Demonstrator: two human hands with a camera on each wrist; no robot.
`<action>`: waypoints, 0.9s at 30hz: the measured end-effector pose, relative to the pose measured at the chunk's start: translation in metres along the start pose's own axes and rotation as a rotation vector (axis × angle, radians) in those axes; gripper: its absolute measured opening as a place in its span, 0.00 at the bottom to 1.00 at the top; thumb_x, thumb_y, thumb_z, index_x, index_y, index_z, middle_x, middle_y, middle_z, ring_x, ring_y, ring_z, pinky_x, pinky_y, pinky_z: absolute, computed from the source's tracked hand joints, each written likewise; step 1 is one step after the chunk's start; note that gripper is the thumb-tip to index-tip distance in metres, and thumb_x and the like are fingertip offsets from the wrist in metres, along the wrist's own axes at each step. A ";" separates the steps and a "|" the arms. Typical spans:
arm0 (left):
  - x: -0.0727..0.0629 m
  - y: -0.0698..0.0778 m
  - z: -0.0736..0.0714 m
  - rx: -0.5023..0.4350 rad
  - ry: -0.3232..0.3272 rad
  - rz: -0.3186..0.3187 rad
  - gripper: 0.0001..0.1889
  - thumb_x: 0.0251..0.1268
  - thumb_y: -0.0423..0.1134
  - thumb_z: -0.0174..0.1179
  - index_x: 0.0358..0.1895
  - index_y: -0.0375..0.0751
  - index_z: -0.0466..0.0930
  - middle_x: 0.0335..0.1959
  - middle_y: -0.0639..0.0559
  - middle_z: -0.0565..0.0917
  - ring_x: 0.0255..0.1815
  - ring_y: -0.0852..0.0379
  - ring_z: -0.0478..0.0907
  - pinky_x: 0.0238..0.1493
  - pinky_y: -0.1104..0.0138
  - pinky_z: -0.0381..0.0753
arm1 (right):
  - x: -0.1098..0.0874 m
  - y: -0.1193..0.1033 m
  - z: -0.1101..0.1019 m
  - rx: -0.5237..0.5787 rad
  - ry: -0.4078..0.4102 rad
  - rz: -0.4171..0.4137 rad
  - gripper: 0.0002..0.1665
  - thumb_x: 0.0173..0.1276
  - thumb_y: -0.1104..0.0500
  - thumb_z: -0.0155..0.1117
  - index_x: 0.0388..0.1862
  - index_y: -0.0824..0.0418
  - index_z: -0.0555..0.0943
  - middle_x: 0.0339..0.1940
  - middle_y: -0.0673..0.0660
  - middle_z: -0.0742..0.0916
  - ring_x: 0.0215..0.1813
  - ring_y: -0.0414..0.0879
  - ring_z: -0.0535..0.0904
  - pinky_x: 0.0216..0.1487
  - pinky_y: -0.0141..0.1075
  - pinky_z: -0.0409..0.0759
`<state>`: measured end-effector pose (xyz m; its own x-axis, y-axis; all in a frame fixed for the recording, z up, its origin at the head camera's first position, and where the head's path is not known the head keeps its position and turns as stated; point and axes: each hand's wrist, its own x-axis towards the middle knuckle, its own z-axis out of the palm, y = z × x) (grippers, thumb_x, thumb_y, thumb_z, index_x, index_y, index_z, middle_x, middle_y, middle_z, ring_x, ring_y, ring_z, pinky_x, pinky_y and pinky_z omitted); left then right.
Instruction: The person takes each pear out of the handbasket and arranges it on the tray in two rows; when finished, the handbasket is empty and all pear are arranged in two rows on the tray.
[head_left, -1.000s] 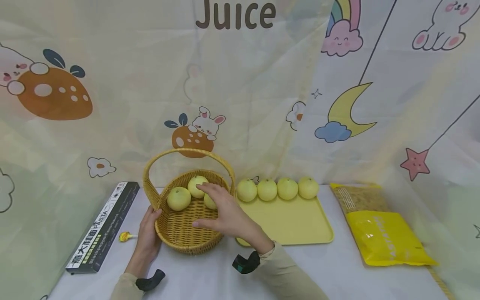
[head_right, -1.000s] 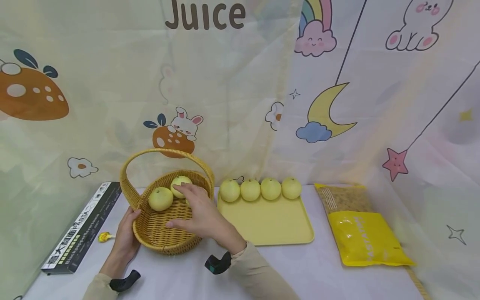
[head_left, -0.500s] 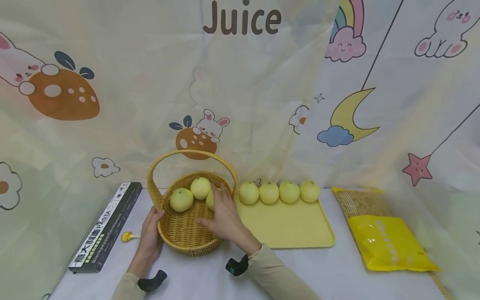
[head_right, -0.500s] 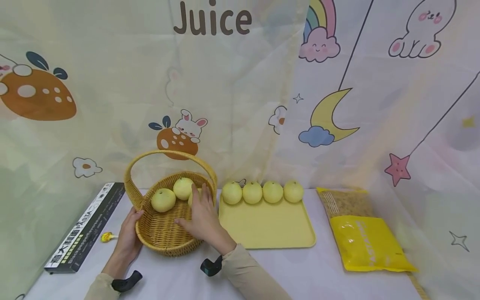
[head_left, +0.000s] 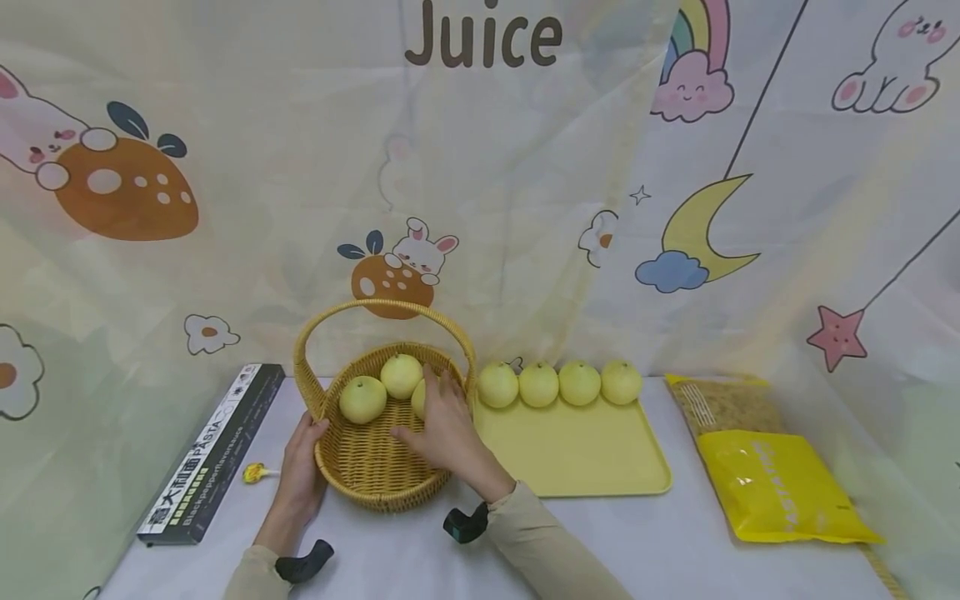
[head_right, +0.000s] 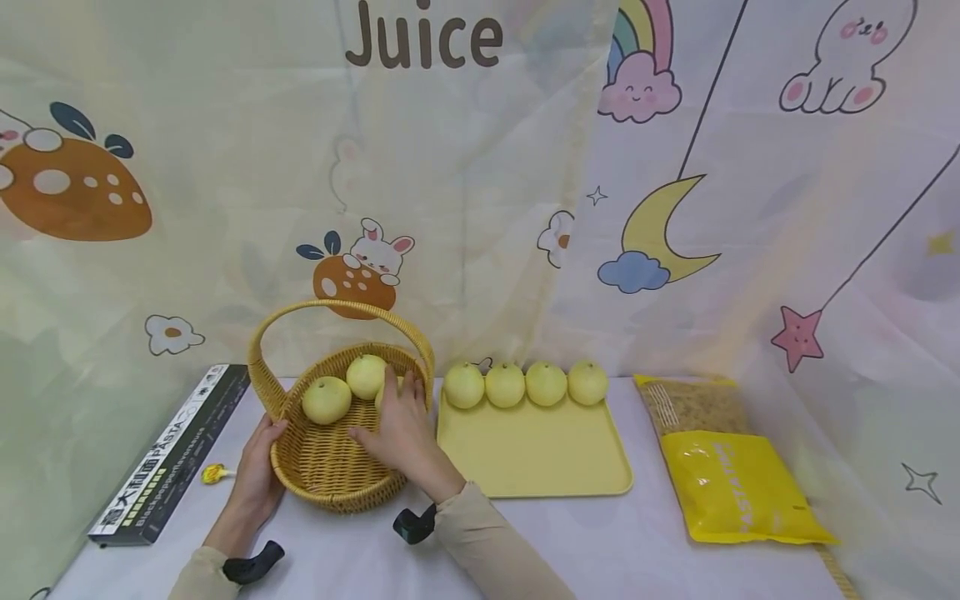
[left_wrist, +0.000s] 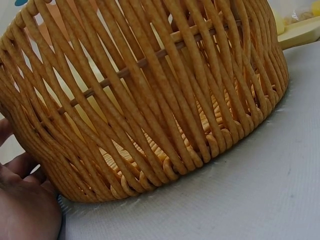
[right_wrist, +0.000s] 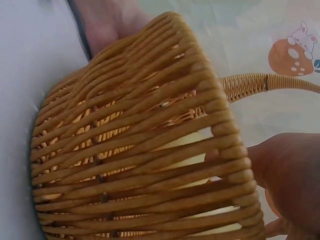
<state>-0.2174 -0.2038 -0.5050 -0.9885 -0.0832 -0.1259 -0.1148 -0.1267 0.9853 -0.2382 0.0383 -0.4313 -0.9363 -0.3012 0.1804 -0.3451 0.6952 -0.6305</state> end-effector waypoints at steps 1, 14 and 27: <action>0.000 0.001 0.000 0.003 0.001 0.003 0.32 0.88 0.54 0.37 0.88 0.63 0.44 0.88 0.55 0.53 0.85 0.54 0.56 0.72 0.78 0.70 | 0.001 -0.001 0.000 0.005 0.002 0.000 0.64 0.66 0.44 0.79 0.87 0.67 0.52 0.82 0.78 0.64 0.82 0.73 0.62 0.79 0.67 0.68; 0.000 -0.003 0.000 0.011 0.004 0.002 0.32 0.88 0.55 0.38 0.88 0.64 0.43 0.89 0.55 0.52 0.87 0.52 0.53 0.81 0.68 0.64 | 0.007 -0.005 0.003 -0.080 -0.014 0.014 0.43 0.63 0.44 0.81 0.70 0.65 0.78 0.67 0.68 0.79 0.64 0.63 0.81 0.63 0.55 0.84; 0.001 -0.004 0.001 0.010 0.004 0.027 0.33 0.87 0.57 0.39 0.88 0.63 0.43 0.89 0.52 0.51 0.87 0.49 0.53 0.74 0.77 0.69 | 0.015 -0.001 0.010 -0.056 -0.105 0.059 0.40 0.63 0.43 0.81 0.68 0.57 0.76 0.61 0.59 0.86 0.62 0.56 0.83 0.59 0.51 0.83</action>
<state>-0.2177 -0.2022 -0.5085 -0.9909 -0.0902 -0.0999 -0.0893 -0.1148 0.9894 -0.2510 0.0269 -0.4356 -0.9442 -0.3233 0.0626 -0.2956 0.7484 -0.5937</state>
